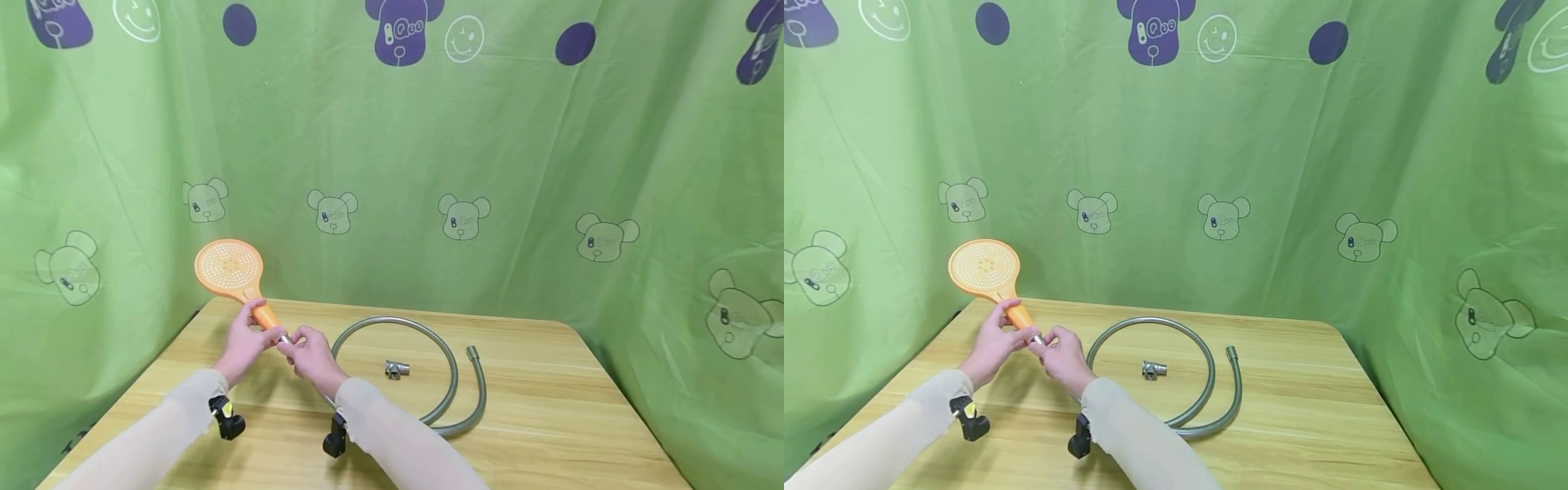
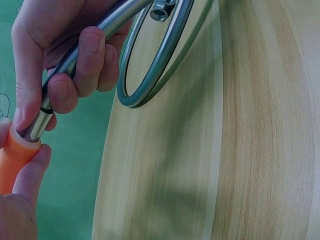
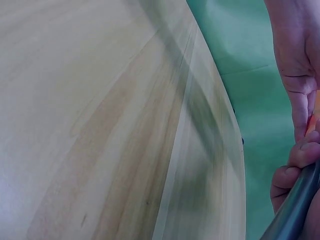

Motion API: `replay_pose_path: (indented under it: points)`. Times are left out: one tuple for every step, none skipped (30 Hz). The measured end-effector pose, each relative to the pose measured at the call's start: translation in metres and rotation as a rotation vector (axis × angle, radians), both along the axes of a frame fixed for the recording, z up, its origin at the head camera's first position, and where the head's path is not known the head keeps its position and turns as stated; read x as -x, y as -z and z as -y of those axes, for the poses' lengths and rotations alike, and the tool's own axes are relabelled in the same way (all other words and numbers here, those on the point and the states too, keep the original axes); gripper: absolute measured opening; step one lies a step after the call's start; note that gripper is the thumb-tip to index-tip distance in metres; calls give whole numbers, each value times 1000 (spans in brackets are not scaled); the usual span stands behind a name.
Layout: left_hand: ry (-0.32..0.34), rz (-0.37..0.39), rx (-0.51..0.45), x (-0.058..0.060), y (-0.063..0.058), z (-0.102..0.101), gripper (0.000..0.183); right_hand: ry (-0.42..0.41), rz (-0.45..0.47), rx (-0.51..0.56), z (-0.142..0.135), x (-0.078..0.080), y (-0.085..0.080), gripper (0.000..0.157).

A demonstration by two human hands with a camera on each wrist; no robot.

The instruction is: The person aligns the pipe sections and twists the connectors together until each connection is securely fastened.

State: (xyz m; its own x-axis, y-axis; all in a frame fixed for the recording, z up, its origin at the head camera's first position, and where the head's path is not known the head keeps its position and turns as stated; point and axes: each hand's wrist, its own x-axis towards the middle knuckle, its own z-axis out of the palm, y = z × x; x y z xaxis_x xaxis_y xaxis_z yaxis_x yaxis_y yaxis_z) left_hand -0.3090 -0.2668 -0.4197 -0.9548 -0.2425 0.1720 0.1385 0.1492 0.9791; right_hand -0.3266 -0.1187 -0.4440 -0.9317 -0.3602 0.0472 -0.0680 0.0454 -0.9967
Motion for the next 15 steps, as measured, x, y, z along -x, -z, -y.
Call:
replay_pose_path:
  points:
    - [0,-2,-2,0,0,0,79,1,6,3,0,0,0,21]
    - [0,-3,-2,0,0,0,79,0,12,8,0,0,0,21]
    - [-2,-3,-3,0,0,0,78,-3,16,9,0,0,0,20]
    - [-3,-3,-4,0,0,0,78,-5,19,10,0,1,0,19]
    - [-4,-3,-5,0,1,0,79,-8,23,12,0,1,0,19]
    - [-4,-3,-4,1,1,0,79,-9,27,16,0,1,0,18]
    - [-4,-3,-4,1,1,1,79,-10,29,19,0,1,0,18]
    - [-4,-3,-4,1,1,1,79,-12,29,22,0,1,0,18]
    - [-5,-3,-5,1,2,1,79,-14,26,23,-1,1,0,18]
    - [-5,-4,-5,1,2,1,80,-16,24,27,-1,2,0,18]
    - [-4,-6,-5,2,2,1,80,-17,25,34,-1,2,0,18]
    - [-3,-7,-5,2,2,1,80,-19,27,41,-1,2,0,18]
    - [-2,-7,-9,2,2,1,79,-23,27,46,-1,2,1,18]
    - [1,-9,-11,2,3,1,80,-26,29,50,-1,3,1,18]
    - [3,-8,-14,1,3,1,80,-28,30,51,0,3,1,19]
